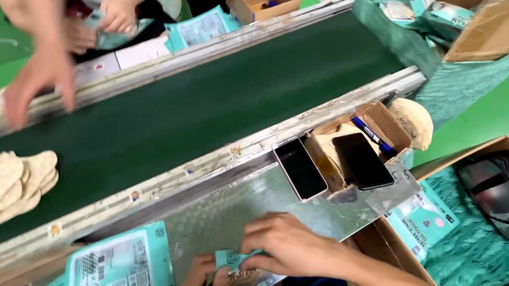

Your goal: Grabbing stacks of beige face masks and placing them into teal-bordered clear plastic pouches.

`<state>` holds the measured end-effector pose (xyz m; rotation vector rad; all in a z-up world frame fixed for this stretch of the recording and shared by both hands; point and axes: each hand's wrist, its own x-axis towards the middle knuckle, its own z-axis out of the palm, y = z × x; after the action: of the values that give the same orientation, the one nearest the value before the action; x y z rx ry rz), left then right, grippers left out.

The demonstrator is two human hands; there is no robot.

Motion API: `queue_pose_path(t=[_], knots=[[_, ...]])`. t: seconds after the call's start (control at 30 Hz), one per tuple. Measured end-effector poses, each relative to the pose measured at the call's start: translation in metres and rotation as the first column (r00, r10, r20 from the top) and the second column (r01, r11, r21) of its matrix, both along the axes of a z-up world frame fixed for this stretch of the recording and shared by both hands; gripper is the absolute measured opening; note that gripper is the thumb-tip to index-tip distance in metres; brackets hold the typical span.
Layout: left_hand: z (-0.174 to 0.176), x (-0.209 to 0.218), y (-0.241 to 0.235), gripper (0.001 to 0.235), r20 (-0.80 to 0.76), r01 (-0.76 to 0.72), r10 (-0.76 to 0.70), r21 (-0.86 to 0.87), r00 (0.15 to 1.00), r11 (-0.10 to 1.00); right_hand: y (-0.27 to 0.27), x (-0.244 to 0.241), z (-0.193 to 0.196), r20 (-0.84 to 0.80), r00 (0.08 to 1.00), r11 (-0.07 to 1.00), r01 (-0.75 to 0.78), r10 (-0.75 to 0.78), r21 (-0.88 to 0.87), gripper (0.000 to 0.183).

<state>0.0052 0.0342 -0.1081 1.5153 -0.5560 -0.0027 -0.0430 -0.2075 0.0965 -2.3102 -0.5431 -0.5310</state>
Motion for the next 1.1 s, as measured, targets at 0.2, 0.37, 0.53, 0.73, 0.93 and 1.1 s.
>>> queue_pose_path(t=[0.2,0.37,0.53,0.73,0.93,1.1], knots=[[0.05,0.008,-0.009,0.017,0.099,0.174,-0.175,0.019,0.979,0.985,-0.003,0.0,0.015,-0.581,0.794,0.983,-0.134,0.181,0.123,0.019],[0.064,0.008,-0.007,0.018,0.187,0.131,-0.14,0.056,0.972,0.99,0.0,-0.001,0.016,-0.527,0.829,0.97,-0.075,0.19,0.231,0.019],[0.047,0.01,0.008,0.018,0.189,-0.002,-0.021,0.119,0.982,0.993,0.003,0.003,0.031,-0.52,0.822,0.962,-0.118,0.233,0.246,0.029],[0.091,0.037,-0.003,0.03,0.268,-0.126,0.124,-0.007,0.956,0.992,-0.094,0.017,-0.074,-0.75,0.66,0.973,0.14,0.046,0.184,0.035],[-0.015,0.053,0.061,0.049,0.008,-0.182,0.184,-0.117,0.983,0.976,-0.256,0.035,-0.008,-0.304,0.756,0.492,0.622,-0.58,0.608,0.027],[-0.071,0.064,0.077,0.05,-0.012,-0.215,0.215,-0.098,0.977,0.972,-0.268,0.026,-0.007,-0.373,0.659,0.231,0.643,-0.653,0.731,0.021]])
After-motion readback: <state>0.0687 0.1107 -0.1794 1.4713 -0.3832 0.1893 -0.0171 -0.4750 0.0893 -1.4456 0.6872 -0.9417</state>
